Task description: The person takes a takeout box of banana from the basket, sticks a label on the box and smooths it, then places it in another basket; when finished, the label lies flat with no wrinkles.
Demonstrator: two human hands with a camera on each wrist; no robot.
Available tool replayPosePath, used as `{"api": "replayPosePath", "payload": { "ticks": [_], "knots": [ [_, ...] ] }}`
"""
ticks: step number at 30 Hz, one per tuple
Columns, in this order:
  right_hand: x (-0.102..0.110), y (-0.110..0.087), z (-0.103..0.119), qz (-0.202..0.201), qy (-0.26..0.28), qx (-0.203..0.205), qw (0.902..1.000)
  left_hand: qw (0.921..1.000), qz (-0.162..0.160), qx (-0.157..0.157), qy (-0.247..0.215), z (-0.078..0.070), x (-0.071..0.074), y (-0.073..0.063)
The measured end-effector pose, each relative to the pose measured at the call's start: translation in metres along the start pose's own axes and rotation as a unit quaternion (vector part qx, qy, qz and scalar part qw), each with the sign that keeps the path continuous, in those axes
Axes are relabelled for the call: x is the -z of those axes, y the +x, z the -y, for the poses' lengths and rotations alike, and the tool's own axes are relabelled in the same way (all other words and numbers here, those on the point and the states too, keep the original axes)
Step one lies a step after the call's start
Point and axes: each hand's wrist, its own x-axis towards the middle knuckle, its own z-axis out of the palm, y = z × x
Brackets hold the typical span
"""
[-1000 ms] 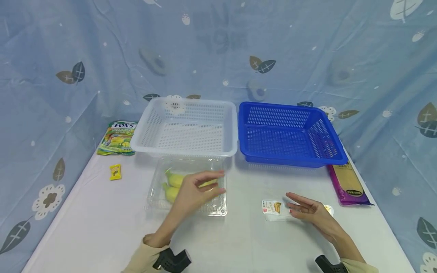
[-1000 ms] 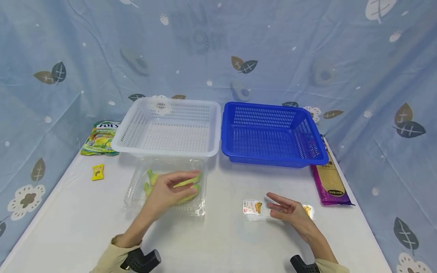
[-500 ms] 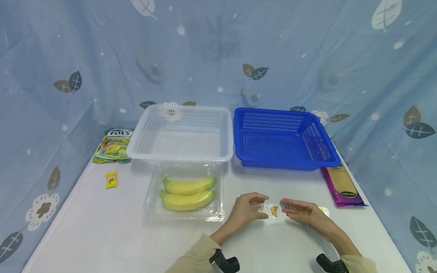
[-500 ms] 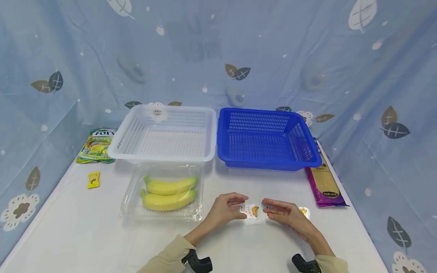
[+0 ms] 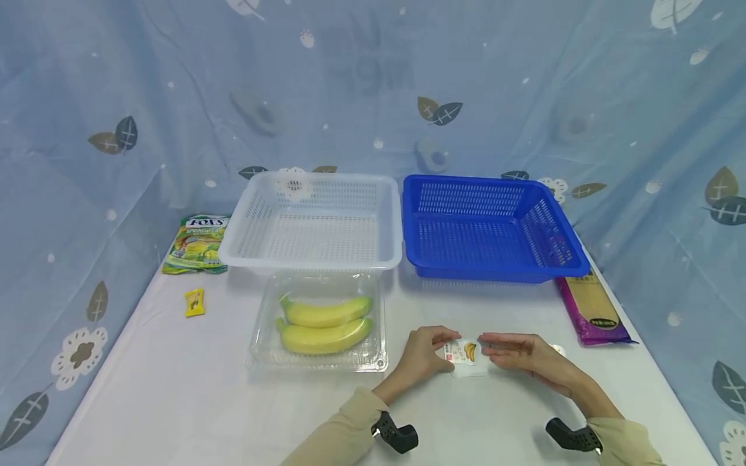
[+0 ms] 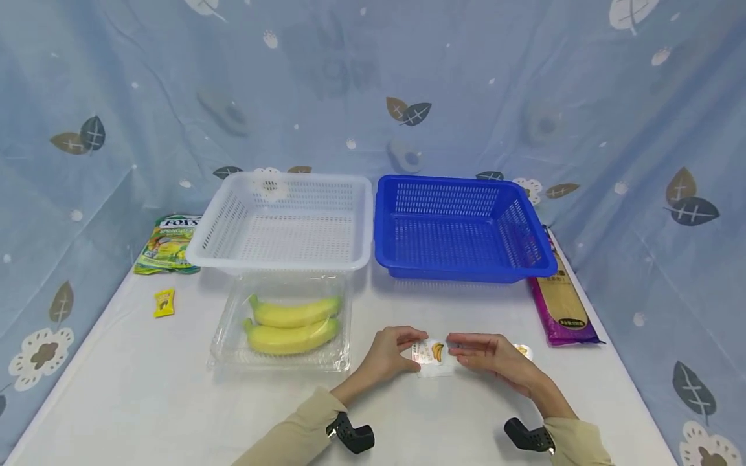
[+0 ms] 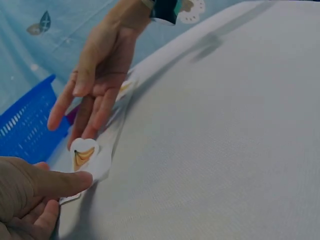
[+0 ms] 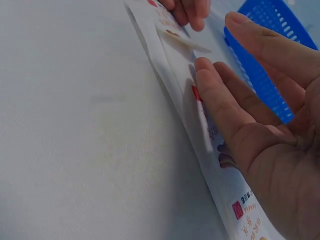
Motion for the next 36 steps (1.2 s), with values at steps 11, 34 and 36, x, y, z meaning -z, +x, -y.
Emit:
{"api": "replayPosePath", "payload": {
  "ticks": [11,34,36],
  "knots": [
    [-0.011,0.011,0.003,-0.015,-0.041,0.001,0.9991,0.9992,-0.018,0.004,0.035,-0.004,0.002,0.003],
    [-0.041,0.013,0.006,-0.187,-0.171,-0.007,0.9675,0.9984,-0.011,-0.015,0.053,-0.008,-0.005,0.002],
    [-0.046,0.017,0.006,-0.215,-0.211,-0.008,0.9537,0.9982,-0.011,-0.017,0.056,-0.008,-0.004,0.002]
  ]
}}
